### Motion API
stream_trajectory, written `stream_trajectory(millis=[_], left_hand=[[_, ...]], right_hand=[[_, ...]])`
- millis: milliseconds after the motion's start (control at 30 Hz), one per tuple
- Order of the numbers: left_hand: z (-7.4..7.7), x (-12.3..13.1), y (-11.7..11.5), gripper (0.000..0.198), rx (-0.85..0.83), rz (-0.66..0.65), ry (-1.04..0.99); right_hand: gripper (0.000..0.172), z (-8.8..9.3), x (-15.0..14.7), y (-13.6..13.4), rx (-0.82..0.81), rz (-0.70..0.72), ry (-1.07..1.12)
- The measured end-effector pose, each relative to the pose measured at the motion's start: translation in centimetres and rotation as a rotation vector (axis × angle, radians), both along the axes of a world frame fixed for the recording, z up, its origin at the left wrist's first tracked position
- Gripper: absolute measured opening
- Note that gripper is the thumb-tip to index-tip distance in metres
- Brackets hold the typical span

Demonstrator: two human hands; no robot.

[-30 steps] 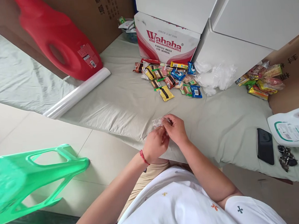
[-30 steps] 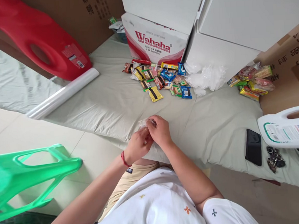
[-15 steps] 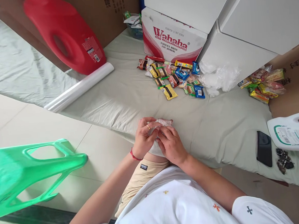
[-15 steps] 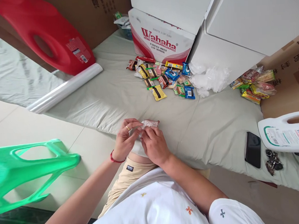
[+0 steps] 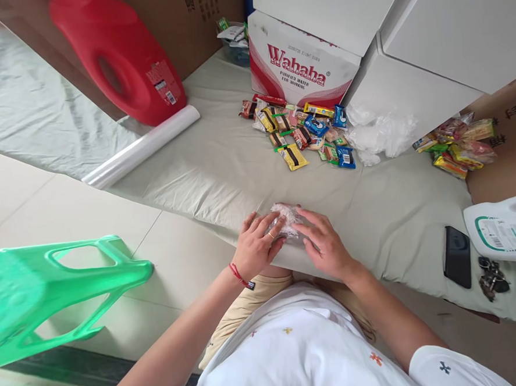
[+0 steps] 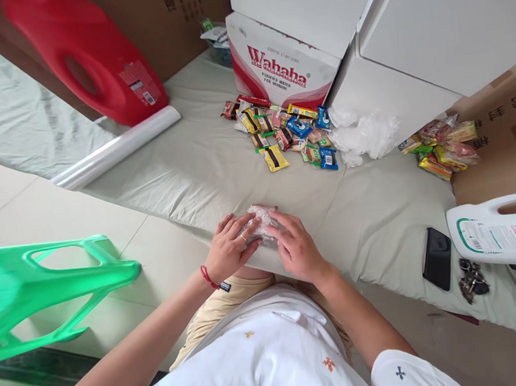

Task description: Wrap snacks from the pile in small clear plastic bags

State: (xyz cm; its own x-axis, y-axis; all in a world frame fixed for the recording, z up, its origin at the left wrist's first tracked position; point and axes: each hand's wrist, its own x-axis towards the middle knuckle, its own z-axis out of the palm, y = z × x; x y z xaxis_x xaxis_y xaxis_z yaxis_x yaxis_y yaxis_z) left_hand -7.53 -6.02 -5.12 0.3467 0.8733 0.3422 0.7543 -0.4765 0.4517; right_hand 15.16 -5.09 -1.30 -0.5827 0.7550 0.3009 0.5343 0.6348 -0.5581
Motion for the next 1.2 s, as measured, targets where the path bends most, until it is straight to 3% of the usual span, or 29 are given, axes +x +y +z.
stream_trajectory(millis=[133,300,500,633,767,833,1000,1200], left_hand=[[0.0,0.8,0.8,0.038,-0.025,0.066,0.041],[1.3,1.0,2.4,0.040,-0.060,0.082,0.007],[3.8,1.2,2.5,0.030,-0.065,0.063,-0.343],[4.7,1.9,2.5,0.029,-0.249,-0.002,-0.577],[4.2,3.1,2.5,0.030,-0.493,0.066,-0.675],[3.6,4.0,2.5,0.030,-0.575,0.129,-0.718],[2.5,7.0,1.9,0.025,-0.548,0.151,-0.650],[2.1,9.3,1.2,0.022,-0.416,0.120,-0.546]], right_hand=[[0.079,-1.0,-1.1,2.5,0.048,0.144,-0.141],[0.061,-1.1,-2.2,4.1,0.041,0.011,-0.087],[0.030,1.8,-1.2,3.6,-0.217,-0.110,0.221],[0.025,1.5,-0.4,2.5,-0.474,-0.255,0.475],[0.039,0.4,0.7,1.2,-0.812,-0.323,0.560],[0.043,-0.2,1.3,0.7,-0.881,-0.341,0.592],[0.032,-1.0,3.4,-0.2,-0.874,-0.544,0.676],[0.021,-0.4,5.6,-1.0,-0.830,-0.639,0.500]])
